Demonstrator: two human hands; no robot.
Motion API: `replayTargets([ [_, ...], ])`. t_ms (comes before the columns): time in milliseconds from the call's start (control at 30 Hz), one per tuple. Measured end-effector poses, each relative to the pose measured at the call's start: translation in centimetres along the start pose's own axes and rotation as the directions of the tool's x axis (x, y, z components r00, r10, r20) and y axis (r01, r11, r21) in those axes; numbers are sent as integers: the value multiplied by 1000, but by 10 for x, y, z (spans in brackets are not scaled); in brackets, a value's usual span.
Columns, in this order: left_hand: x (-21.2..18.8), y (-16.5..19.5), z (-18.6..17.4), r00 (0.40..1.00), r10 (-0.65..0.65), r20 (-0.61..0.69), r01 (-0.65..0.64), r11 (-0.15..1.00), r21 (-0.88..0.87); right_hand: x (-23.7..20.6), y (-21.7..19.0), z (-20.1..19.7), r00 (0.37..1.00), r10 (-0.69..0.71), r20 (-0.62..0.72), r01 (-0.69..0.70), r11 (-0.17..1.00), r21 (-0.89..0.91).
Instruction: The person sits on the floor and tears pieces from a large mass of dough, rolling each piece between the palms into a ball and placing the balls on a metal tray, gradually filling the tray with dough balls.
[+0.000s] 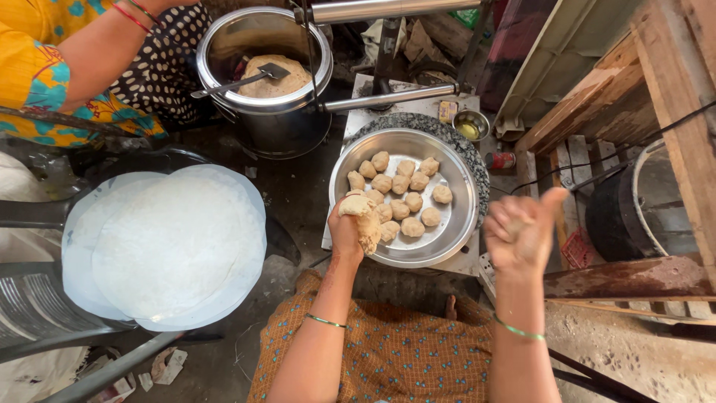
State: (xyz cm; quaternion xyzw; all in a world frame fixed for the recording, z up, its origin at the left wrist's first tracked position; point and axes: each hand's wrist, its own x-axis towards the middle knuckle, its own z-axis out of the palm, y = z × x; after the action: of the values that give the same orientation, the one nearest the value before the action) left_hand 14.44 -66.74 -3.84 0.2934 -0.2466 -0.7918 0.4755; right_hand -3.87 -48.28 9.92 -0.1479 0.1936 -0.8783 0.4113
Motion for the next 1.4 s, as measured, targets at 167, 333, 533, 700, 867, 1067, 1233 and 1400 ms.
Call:
replayTargets([
  [167, -2, 2, 4, 998, -39, -45, 40, 999, 21, -18, -1, 17, 709, -679, 189, 565, 386, -729],
  [333, -6, 2, 6, 1000, 3, 4, -3, 999, 48, 2, 34, -26, 828, -270, 491, 305, -518, -799],
  [533, -3, -1, 2, 997, -75, 12, 75, 997, -27, 15, 41, -74, 897, -433, 89, -10, -222, -975],
  [700, -5, -3, 3, 967, -233, 104, 253, 933, -256, 12, 72, -72, 951, -66, -303, -285, 204, -937],
  [867, -14, -2, 14, 927, -231, 295, 302, 928, -220, 0, 133, -66, 745, 491, -452, -644, 706, -295],
  [1067, -31, -4, 29, 801, 114, 588, -425, 800, 424, -1, 149, -88, 863, 253, -437, -413, 852, -321],
  [1233, -33, 12, 26, 827, 11, 562, -422, 672, 608, 4, 136, -99, 913, -311, -262, -131, 385, -914],
  [1400, -43, 31, 34, 657, -216, 723, -507, 583, 635, -2, 123, -72, 947, -322, -10, -77, -194, -978],
])
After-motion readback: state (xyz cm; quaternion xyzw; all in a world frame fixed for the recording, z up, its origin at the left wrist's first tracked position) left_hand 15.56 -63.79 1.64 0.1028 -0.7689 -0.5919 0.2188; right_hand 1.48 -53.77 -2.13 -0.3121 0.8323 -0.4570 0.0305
